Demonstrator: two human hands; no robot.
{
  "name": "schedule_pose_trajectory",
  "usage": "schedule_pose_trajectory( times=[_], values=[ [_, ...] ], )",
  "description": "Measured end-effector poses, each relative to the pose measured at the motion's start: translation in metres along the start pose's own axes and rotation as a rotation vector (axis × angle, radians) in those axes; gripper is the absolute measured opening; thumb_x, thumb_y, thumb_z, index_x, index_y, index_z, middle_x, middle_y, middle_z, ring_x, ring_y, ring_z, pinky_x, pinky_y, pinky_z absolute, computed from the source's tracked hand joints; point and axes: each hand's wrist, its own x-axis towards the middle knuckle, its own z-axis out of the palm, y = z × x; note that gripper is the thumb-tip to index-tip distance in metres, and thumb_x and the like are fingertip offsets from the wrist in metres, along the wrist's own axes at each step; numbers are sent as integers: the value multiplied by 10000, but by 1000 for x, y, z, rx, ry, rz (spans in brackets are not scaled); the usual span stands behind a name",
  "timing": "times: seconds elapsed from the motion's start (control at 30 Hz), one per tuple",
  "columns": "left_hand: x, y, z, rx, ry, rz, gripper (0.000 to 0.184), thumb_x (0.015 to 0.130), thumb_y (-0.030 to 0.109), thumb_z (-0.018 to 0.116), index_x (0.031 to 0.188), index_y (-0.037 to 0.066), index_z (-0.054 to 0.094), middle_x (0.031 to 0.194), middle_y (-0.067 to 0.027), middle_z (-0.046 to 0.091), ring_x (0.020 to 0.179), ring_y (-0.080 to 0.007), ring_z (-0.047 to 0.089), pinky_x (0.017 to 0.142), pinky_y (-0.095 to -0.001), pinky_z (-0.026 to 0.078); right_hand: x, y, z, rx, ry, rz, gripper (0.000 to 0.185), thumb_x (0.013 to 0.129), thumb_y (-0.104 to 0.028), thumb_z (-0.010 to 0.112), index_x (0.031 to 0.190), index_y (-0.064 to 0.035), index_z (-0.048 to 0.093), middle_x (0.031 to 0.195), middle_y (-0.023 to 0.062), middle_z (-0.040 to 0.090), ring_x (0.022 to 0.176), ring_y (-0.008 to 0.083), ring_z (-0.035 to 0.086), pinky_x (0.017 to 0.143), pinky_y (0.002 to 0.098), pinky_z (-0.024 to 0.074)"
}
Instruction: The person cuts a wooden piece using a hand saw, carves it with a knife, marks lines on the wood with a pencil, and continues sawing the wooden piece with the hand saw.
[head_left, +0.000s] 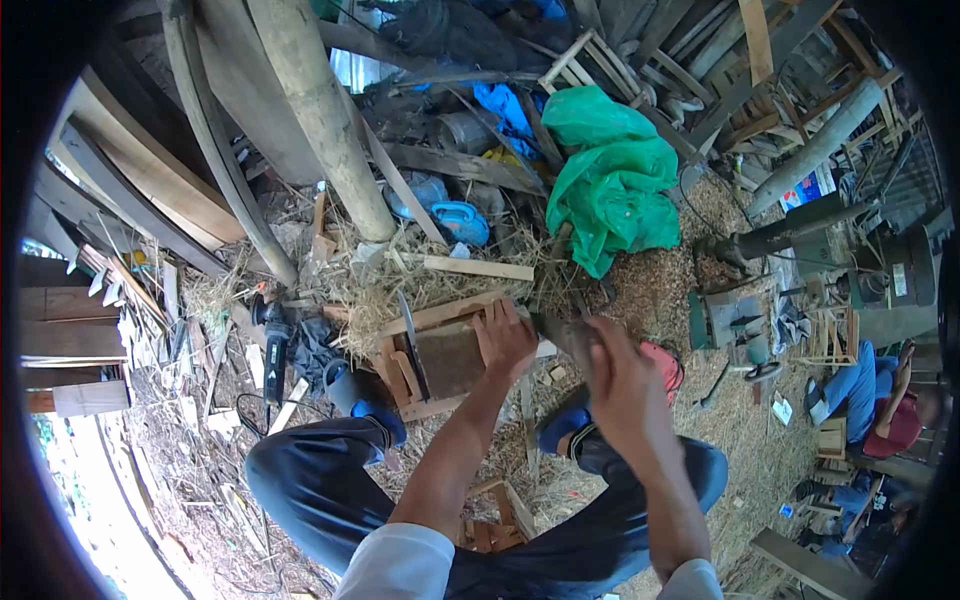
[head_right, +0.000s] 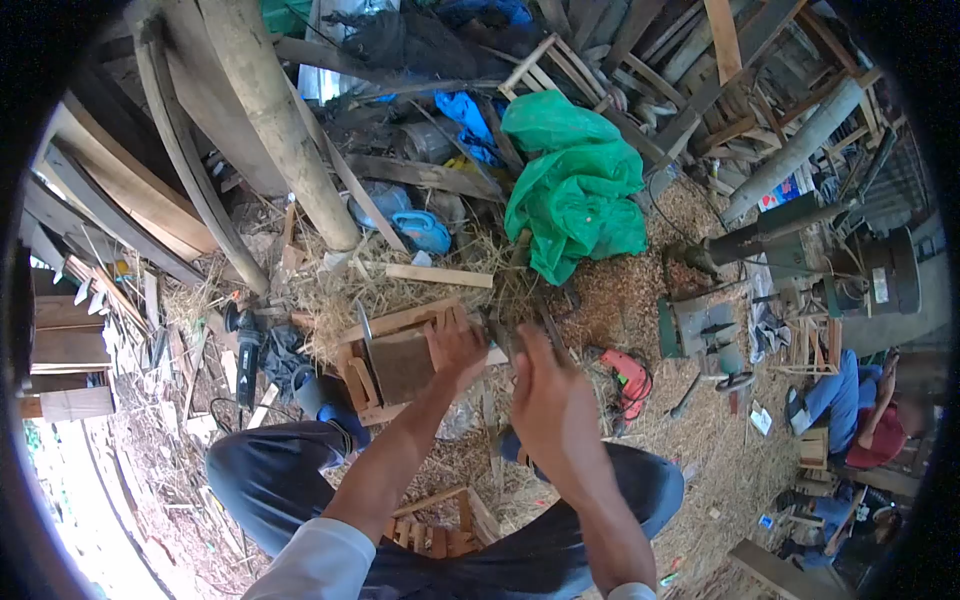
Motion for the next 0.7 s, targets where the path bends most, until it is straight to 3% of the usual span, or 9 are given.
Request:
schedule_pose_trajectory(
  times=[0.07,0.2,0.27,0.4,0.5,0.53,0.7],
  values=[
    [-4,3,2,-17,-67,-6,538,823,286,532,1266,-13,465,1230,-182,528,1212,-312,453,1015,-538,296,0,-10,-23,-41,-41,43,261,922,-63,491,1179,-22,515,807,280,615,712,461,613,610,521,471],
    [-5,4,4,-41,1,-17,550,816,277,532,1278,-12,459,1237,-184,526,1211,-312,458,1024,-539,279,-2,36,33,-63,-22,124,258,919,-67,501,1173,-26,528,780,277,611,720,450,621,604,523,476],
    [-2,6,4,-46,1,-36,552,812,277,534,1277,-12,462,1239,-187,527,1202,-314,465,1020,-542,279,3,45,43,6,-11,39,267,914,-81,517,1175,-32,536,789,283,612,714,448,625,593,525,484],
    [0,-3,18,-4,81,9,547,820,269,527,1285,-12,462,1246,-195,528,1188,-324,479,1030,-539,272,-4,0,-10,-48,-36,36,302,914,-101,524,1211,-47,520,841,289,615,701,452,626,584,530,483],
    [-5,-3,21,19,130,26,533,811,256,531,1267,-14,478,1226,-197,541,1174,-327,487,1023,-536,279,-4,26,25,-105,-75,139,296,923,-115,514,1212,-50,520,847,283,615,711,463,619,597,539,482],
    [-7,2,19,25,157,17,523,800,247,538,1250,-15,490,1208,-198,550,1164,-329,492,1011,-537,289,-4,57,59,-31,28,66,287,927,-121,505,1205,-50,519,855,278,617,718,478,609,609,548,481],
    [2,-2,15,26,160,54,480,802,250,543,1201,-15,514,1175,-198,559,1146,-332,497,969,-541,324,-6,26,26,-22,-19,73,285,919,-98,509,1200,-48,511,849,272,618,725,476,608,614,552,479]
  ],
)
